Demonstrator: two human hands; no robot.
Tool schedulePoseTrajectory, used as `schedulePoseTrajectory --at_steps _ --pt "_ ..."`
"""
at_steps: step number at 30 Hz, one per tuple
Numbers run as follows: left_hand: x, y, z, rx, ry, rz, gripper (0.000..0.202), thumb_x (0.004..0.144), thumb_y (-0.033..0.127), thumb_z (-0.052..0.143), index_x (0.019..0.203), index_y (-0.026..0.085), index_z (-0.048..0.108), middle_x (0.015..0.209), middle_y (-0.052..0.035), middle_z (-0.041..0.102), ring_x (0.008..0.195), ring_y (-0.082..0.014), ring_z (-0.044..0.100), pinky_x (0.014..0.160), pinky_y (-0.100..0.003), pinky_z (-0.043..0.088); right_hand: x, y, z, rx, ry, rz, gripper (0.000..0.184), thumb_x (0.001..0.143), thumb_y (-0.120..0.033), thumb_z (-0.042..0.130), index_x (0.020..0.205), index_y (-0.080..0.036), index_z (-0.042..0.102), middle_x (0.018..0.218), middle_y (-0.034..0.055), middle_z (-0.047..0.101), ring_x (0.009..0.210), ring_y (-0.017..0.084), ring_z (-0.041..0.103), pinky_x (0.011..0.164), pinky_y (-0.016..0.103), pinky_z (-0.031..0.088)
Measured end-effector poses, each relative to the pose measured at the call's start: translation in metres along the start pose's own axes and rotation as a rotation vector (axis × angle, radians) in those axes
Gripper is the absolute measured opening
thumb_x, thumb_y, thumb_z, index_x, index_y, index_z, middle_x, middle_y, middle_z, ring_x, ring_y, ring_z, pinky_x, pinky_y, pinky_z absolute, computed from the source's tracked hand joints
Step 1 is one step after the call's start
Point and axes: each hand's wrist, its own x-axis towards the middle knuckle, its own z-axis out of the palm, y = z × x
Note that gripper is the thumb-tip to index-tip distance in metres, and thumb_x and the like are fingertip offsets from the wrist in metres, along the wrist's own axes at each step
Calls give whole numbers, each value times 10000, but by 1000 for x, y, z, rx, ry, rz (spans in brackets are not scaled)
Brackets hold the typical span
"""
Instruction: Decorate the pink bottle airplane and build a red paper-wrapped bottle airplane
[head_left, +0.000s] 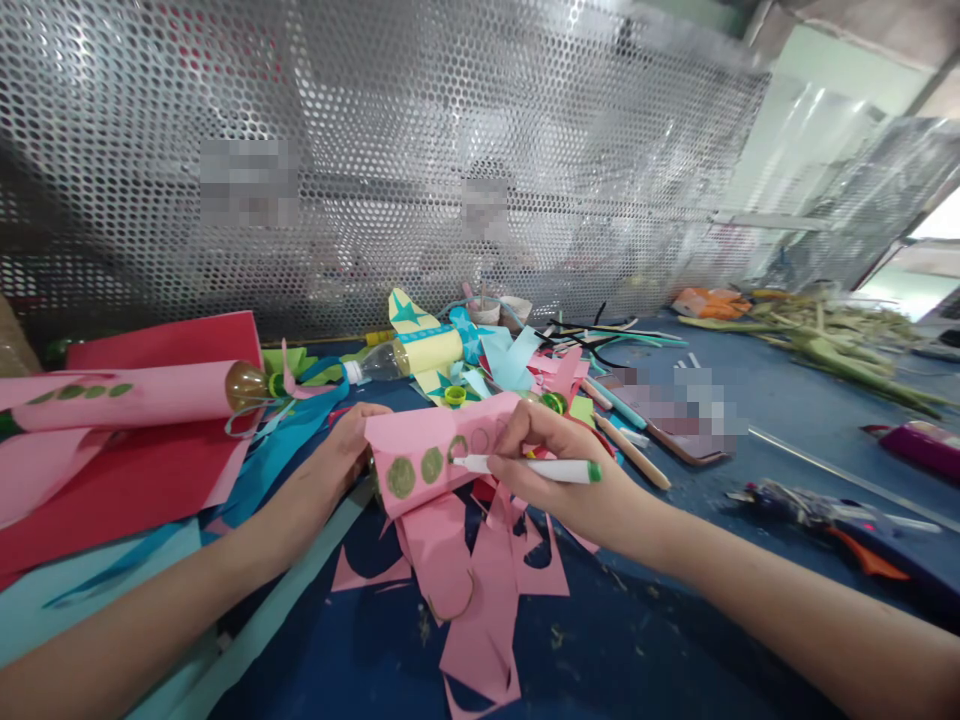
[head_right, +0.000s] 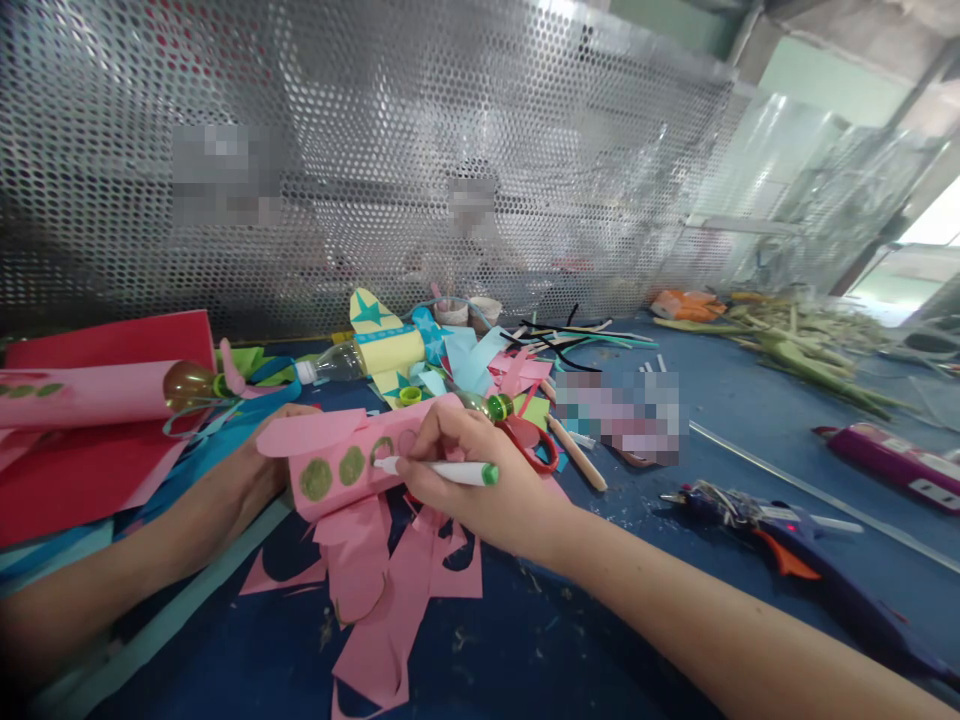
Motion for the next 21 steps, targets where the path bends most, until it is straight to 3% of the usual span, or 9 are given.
schedulePoseTrajectory --at_steps 4,13,21 --pt "0 -1 0 7 33 13 490 753 703 553 924 244 524 830 23 558 794 -185 505 691 -267 418 -1 0 0 2 8 -3 196 807 -192 599 689 -229 447 662 -46 471 602 124 422 552 276 344" --pt "-1 -1 -1 -34 -50 -6 475 798 712 494 947 262 506 769 40 506 731 -165 448 640 -249 383 -1 1 0 21 2 -18 195 825 -196 608 713 -227 452 677 -50 464 597 114 411 540 264 334" --pt "-2 1 -1 -13 -46 6 423 839 669 475 929 256 496 767 45 481 736 -158 439 632 -232 374 0 2 -1 19 -8 -29 199 821 -184 604 707 -227 447 680 -49 463 604 115 413 544 263 328"
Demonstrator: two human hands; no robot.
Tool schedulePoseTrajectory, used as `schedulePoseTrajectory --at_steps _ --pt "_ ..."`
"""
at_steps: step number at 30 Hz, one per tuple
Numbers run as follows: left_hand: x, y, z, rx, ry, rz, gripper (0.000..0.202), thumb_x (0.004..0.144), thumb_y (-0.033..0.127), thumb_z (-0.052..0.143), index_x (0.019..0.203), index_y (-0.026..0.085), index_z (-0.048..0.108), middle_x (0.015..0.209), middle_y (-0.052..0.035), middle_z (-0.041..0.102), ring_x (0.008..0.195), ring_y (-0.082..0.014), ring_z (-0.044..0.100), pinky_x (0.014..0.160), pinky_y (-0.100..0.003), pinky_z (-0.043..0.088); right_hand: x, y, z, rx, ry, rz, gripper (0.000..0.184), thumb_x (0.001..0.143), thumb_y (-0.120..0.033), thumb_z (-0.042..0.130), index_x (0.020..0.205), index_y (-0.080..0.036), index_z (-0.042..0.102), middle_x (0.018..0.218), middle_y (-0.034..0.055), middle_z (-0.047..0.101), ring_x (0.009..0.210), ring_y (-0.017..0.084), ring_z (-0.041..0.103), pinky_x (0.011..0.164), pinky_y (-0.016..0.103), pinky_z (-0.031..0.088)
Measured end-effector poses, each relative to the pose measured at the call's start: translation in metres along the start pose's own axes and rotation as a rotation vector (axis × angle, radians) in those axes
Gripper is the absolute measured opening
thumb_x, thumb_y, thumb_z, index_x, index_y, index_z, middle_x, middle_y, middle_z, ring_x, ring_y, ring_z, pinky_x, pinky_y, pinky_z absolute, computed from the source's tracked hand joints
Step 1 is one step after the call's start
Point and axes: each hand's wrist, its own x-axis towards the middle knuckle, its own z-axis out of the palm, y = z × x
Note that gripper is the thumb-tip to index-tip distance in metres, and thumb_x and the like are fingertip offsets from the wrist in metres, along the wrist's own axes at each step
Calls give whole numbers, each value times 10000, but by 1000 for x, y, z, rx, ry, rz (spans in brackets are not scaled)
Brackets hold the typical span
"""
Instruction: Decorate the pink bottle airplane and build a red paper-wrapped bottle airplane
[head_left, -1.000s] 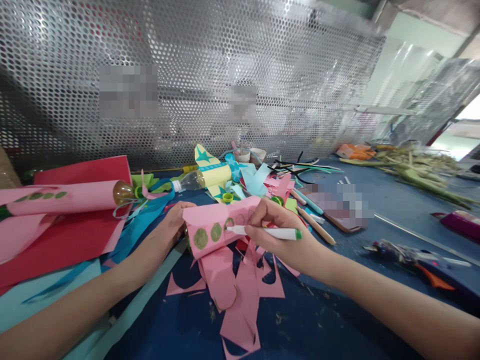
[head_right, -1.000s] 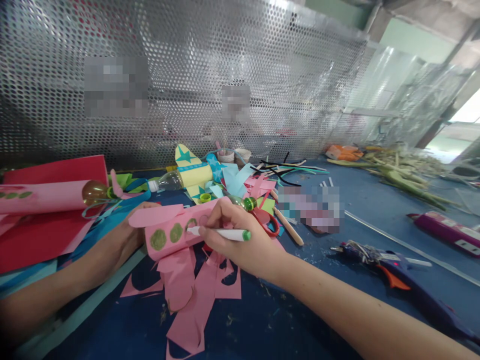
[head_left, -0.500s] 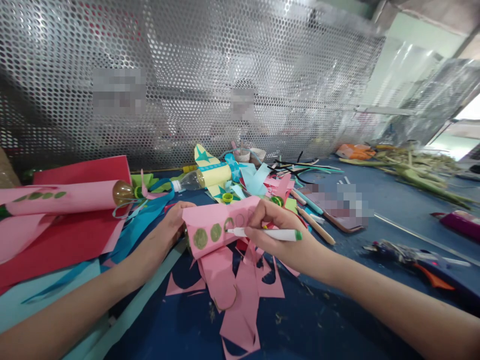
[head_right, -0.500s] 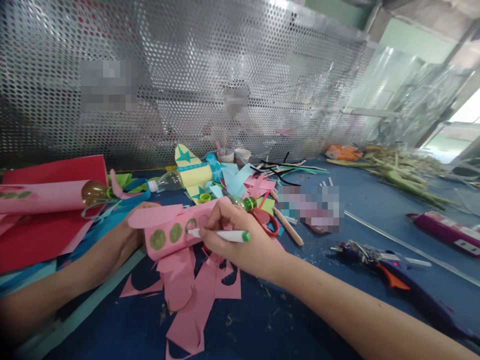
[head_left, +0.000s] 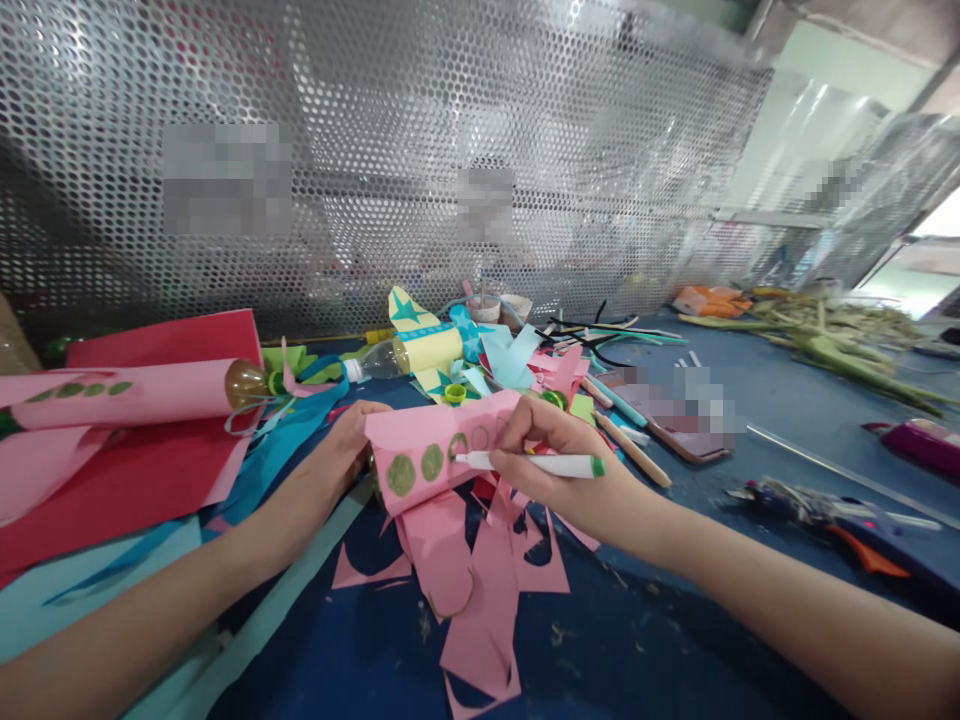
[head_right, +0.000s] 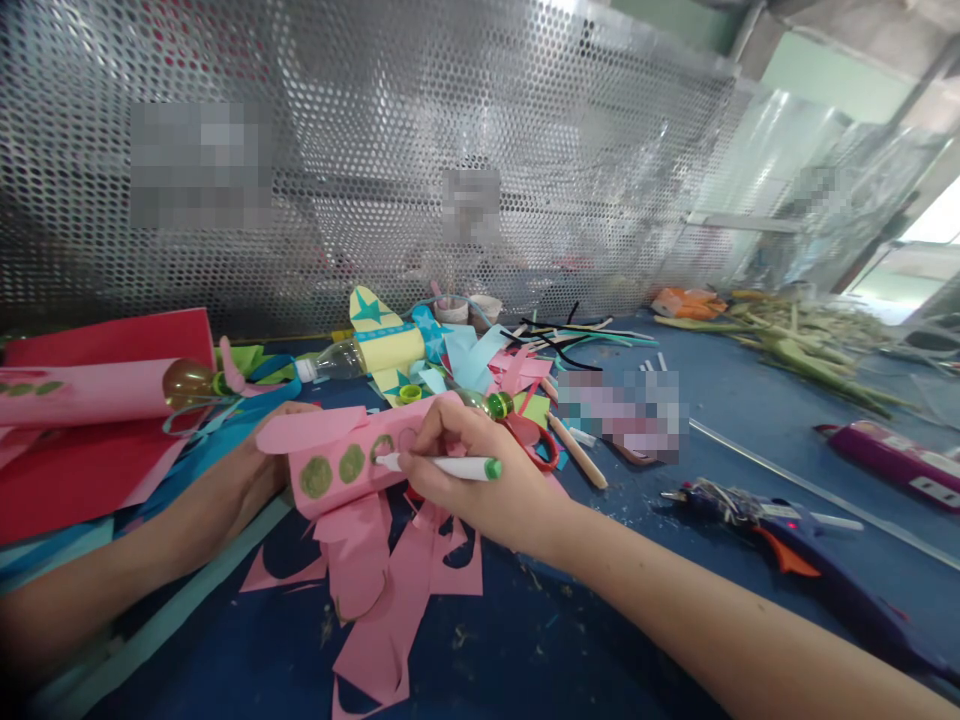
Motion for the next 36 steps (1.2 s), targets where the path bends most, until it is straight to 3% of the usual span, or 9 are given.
schedulePoseTrajectory --at_steps 36 --pt "0 -1 0 -24 -2 -3 442 821 688 485 945 266 520 760 39 528 757 -178 493 625 -246 385 -1 4 -1 13 61 41 188 809 -168 574 692 -228 439 653 -57 466 564 106 414 522 254 324"
